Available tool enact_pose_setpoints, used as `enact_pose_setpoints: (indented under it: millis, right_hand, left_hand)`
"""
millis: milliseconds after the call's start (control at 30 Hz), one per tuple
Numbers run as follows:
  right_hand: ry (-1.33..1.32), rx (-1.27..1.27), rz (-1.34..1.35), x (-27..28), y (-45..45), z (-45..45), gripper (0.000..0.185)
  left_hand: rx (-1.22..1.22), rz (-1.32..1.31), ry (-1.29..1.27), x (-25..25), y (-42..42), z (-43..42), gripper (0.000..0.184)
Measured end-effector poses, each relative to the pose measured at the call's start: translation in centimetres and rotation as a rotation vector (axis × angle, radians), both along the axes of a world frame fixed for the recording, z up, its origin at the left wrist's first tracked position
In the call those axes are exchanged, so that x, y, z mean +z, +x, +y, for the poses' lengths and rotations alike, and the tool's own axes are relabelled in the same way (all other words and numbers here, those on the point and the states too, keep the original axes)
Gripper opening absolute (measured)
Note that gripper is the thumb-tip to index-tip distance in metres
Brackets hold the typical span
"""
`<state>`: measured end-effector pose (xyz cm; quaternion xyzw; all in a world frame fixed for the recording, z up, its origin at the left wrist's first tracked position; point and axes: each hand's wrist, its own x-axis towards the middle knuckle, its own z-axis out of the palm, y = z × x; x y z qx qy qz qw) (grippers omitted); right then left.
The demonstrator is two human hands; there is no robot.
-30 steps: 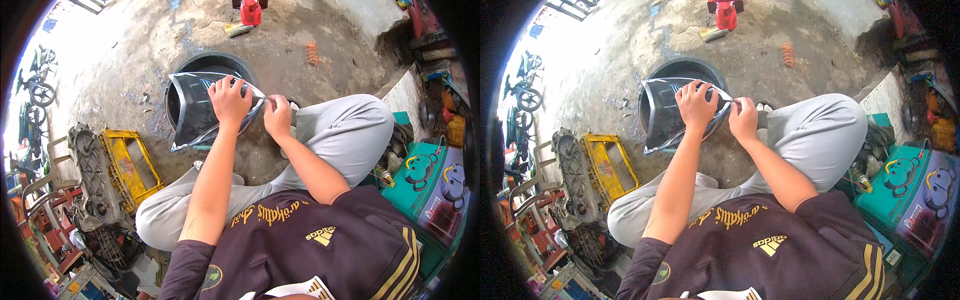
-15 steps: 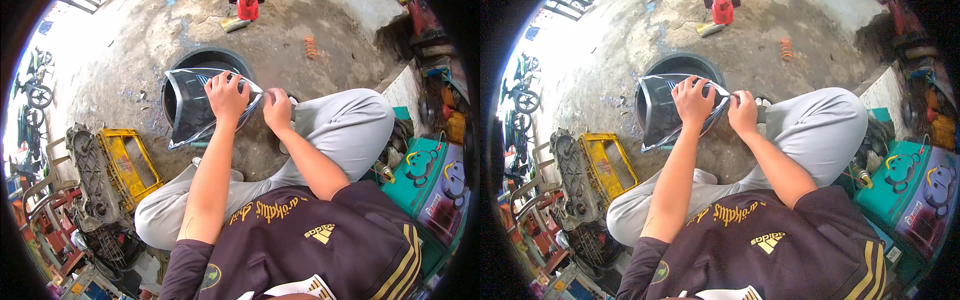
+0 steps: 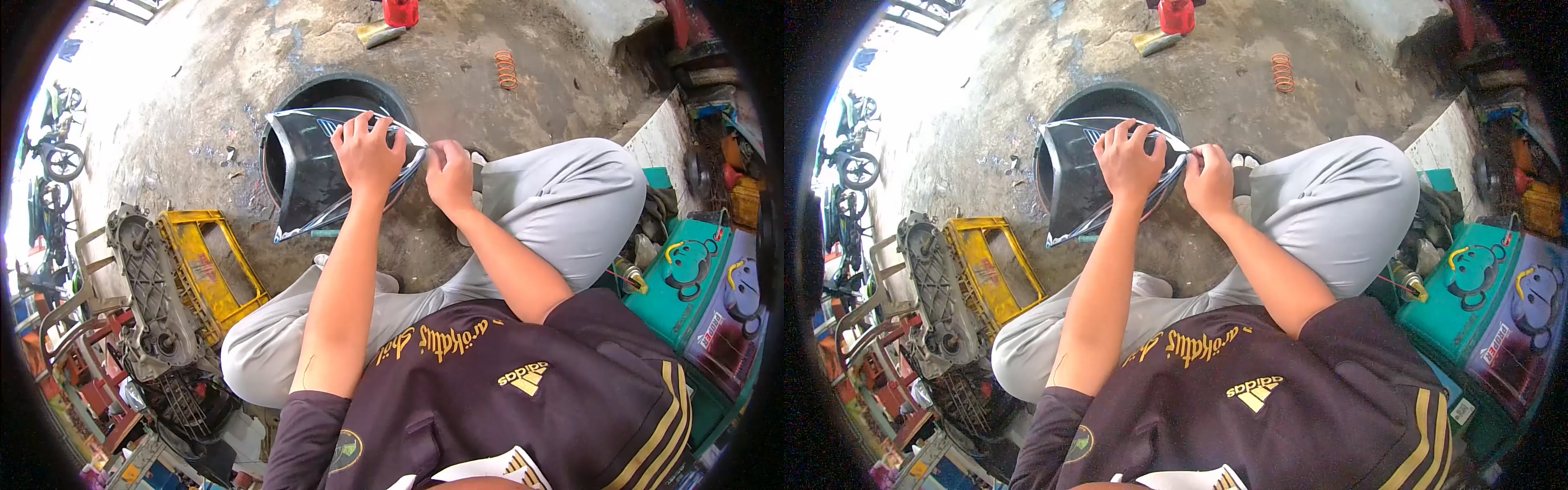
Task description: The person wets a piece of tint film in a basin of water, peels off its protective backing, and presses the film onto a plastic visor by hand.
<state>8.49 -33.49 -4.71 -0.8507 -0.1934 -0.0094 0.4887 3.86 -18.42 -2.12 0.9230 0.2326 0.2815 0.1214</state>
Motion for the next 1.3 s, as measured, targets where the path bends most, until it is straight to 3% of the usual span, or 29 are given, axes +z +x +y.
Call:
enact_pose_setpoints:
  millis: [1300]
  right_hand:
    - [0.005, -0.011, 0.071, -0.1, 0.2, -0.2, 0.007]
  left_hand:
    - [0.002, -0.009, -0.019, -0.3, 0.2, 0.0, 0.026]
